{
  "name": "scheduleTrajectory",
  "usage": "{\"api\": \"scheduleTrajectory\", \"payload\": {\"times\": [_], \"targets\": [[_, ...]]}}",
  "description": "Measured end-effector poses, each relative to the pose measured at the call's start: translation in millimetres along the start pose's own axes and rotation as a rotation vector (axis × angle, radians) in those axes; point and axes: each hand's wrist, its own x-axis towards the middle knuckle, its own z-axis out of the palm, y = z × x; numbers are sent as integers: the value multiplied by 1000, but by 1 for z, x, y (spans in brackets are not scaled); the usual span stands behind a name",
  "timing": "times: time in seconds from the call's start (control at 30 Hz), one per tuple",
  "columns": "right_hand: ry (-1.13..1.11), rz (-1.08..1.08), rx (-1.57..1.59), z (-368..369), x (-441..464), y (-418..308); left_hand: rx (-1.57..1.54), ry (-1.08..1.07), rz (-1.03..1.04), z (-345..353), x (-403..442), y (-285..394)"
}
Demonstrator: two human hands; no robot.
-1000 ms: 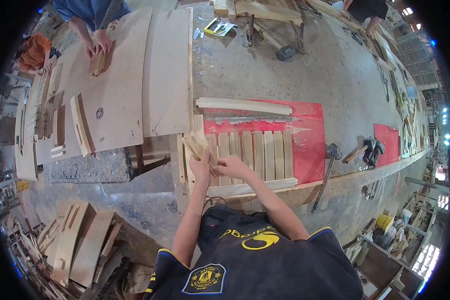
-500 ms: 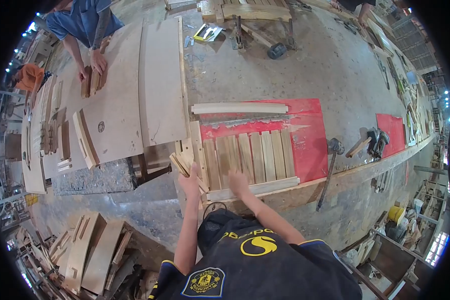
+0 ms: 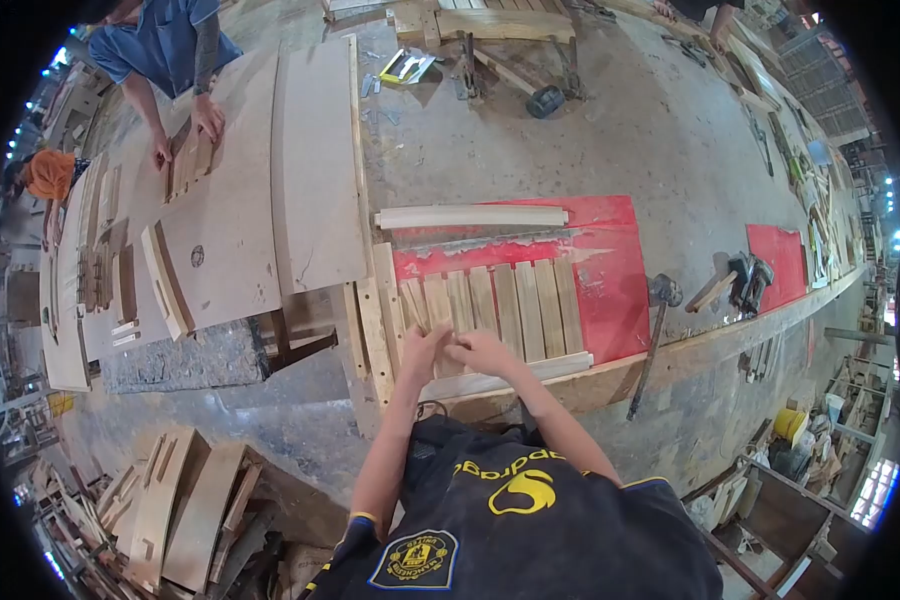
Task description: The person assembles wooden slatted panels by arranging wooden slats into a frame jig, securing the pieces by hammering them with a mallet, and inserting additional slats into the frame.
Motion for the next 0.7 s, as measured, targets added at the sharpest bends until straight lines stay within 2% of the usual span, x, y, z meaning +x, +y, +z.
{"api": "scheduleTrajectory", "payload": {"times": [0.1, 0.2, 0.23, 0.3, 0.33, 0.4, 0.5, 0.53, 0.6, 0.63, 0.67, 0.7], "targets": [[94, 84, 151, -18, 2, 2, 126, 95, 78, 16, 4, 3], [661, -11, -174, 1, 29, 45, 96, 220, 64, 11, 18, 0], [659, 39, -305, 16, 34, 60, 103, 276, 60, 8, 22, -2], [640, 141, -570, 49, 28, 80, -13, 211, 84, -3, 26, -10], [600, 149, -561, 61, 12, 82, -69, 178, 100, -6, 27, -12], [541, 160, -541, 74, -7, 74, 118, 250, 187, -1, 27, -7], [92, 381, -490, 52, -19, 58, 455, 271, 216, -3, 17, -11], [140, 334, -365, 40, -20, 51, 578, 257, 217, 2, 17, -6], [229, 222, -119, 12, -14, 38, 446, 137, 252, 32, 2, 11], [163, 184, -46, 0, -13, 33, 382, 85, 260, 43, -9, 15], [98, 154, 39, -11, -14, 29, 429, 104, 183, 30, 17, -19], [43, 120, 127, -18, -12, 28, 407, 109, 141, 36, 16, -20]]}}
